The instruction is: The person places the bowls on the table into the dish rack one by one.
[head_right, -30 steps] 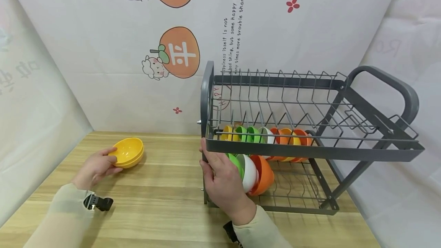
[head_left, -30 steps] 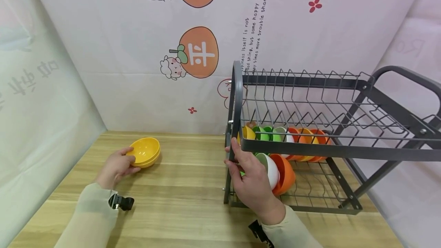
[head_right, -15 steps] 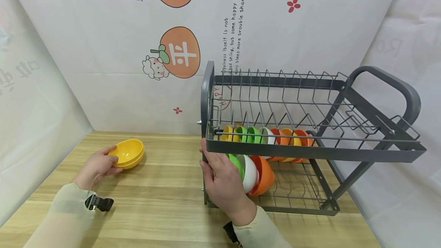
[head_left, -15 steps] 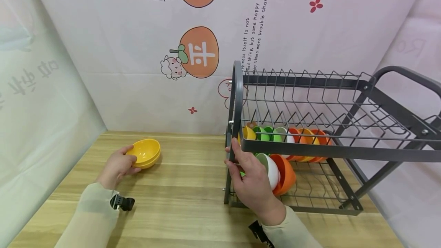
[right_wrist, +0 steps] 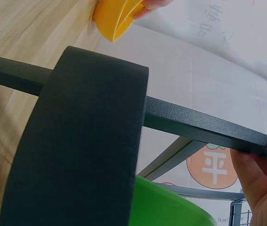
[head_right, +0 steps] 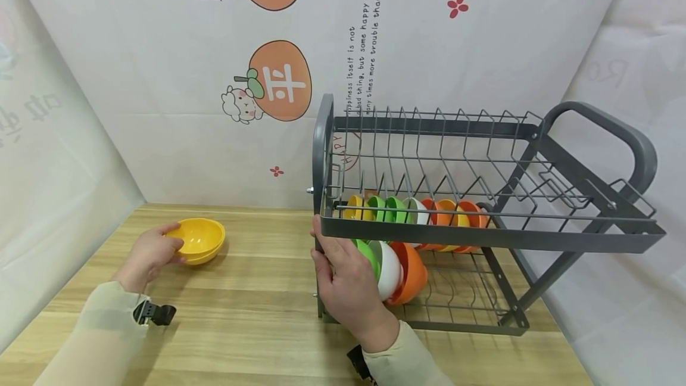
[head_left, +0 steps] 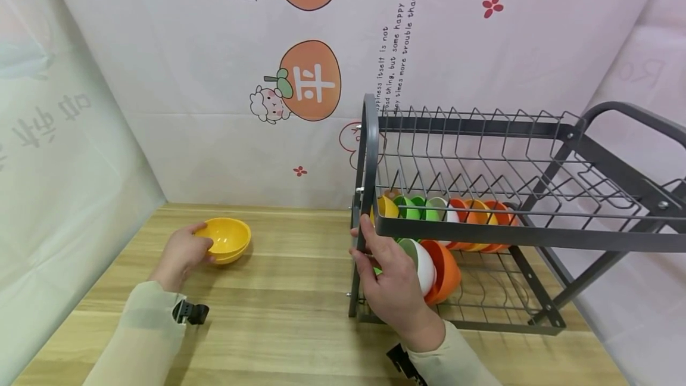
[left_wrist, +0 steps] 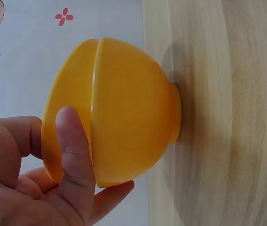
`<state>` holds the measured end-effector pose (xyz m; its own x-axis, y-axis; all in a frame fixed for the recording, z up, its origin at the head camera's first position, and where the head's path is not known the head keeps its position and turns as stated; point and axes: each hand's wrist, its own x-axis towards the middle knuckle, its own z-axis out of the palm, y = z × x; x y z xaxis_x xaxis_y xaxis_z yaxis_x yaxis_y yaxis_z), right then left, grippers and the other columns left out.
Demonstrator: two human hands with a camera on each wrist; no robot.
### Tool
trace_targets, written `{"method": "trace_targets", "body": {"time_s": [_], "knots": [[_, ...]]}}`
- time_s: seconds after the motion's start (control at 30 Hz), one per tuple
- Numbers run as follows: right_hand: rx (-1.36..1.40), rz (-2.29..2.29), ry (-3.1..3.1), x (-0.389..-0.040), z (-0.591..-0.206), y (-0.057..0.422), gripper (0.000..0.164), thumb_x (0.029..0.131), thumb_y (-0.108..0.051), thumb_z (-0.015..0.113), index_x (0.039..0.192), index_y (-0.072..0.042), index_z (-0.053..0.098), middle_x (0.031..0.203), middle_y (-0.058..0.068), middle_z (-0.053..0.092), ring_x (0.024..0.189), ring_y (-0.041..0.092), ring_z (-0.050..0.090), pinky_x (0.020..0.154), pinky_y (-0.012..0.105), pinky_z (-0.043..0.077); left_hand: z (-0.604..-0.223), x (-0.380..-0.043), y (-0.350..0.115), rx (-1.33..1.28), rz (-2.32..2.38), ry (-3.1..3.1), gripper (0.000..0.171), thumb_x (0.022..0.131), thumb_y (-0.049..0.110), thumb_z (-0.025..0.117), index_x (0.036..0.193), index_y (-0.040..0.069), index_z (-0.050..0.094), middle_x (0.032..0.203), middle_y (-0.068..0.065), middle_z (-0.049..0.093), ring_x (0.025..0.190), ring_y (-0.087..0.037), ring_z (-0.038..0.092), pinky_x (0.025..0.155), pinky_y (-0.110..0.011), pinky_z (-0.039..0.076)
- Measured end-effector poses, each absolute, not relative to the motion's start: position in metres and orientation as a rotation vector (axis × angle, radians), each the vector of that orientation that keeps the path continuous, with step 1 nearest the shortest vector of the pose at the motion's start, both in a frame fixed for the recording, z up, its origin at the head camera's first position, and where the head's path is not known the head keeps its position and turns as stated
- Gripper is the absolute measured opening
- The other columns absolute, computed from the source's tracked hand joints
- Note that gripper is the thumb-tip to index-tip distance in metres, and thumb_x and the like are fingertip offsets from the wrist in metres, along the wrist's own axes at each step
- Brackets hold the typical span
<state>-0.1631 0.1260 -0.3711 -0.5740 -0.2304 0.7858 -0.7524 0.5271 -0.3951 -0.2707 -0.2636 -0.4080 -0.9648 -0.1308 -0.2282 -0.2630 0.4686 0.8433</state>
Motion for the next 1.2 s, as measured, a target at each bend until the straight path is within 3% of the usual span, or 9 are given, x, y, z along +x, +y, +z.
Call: {"method": "trace_targets", "body": {"time_s": [0.6,0.73,0.9,1.2], "knots": [[0.781,1.012,-2.101,-0.161,-0.370,0.126,0.080,0.088,0.007,0.070,0.157,-0.015,0.034,0.124,0.007,0.063,0.091,0.014,0.058,0.079,0.024,0.057,-0.398,-0.265,-0.259,-0.175,1.560,2.660,0.069,0.093,-0.005,0.049,0.156,-0.002,0.021,0.157,-0.034,0.015,0.070,-0.022,0.065,0.071,-0.036,0.061],[0.784,1.006,-2.095,-0.162,-0.370,0.125,0.080,0.088,0.007,0.070,0.157,-0.015,0.034,0.124,0.008,0.063,0.090,0.015,0.058,0.079,0.024,0.058,-0.393,-0.263,-0.256,-0.144,1.610,2.608,0.070,0.093,-0.006,0.048,0.158,0.001,0.020,0.158,-0.034,0.009,0.088,-0.032,0.066,0.075,-0.038,0.061],[0.790,0.997,-2.087,-0.163,-0.370,0.126,0.080,0.087,0.007,0.069,0.156,-0.013,0.034,0.123,0.008,0.064,0.089,0.016,0.058,0.080,0.022,0.056,-0.384,-0.254,-0.246,-0.087,1.666,2.554,0.073,0.092,-0.007,0.048,0.158,0.004,0.020,0.160,-0.030,0.004,0.120,-0.047,0.048,0.079,-0.043,0.060],[0.794,0.995,-2.086,-0.163,-0.370,0.126,0.080,0.087,0.007,0.069,0.156,-0.012,0.034,0.123,0.009,0.063,0.089,0.016,0.058,0.081,0.019,0.055,-0.368,-0.236,-0.226,0.035,1.759,2.502,0.073,0.089,-0.011,0.048,0.157,0.002,0.025,0.161,-0.024,0.012,0.116,-0.046,0.050,0.077,-0.041,0.060]]}}
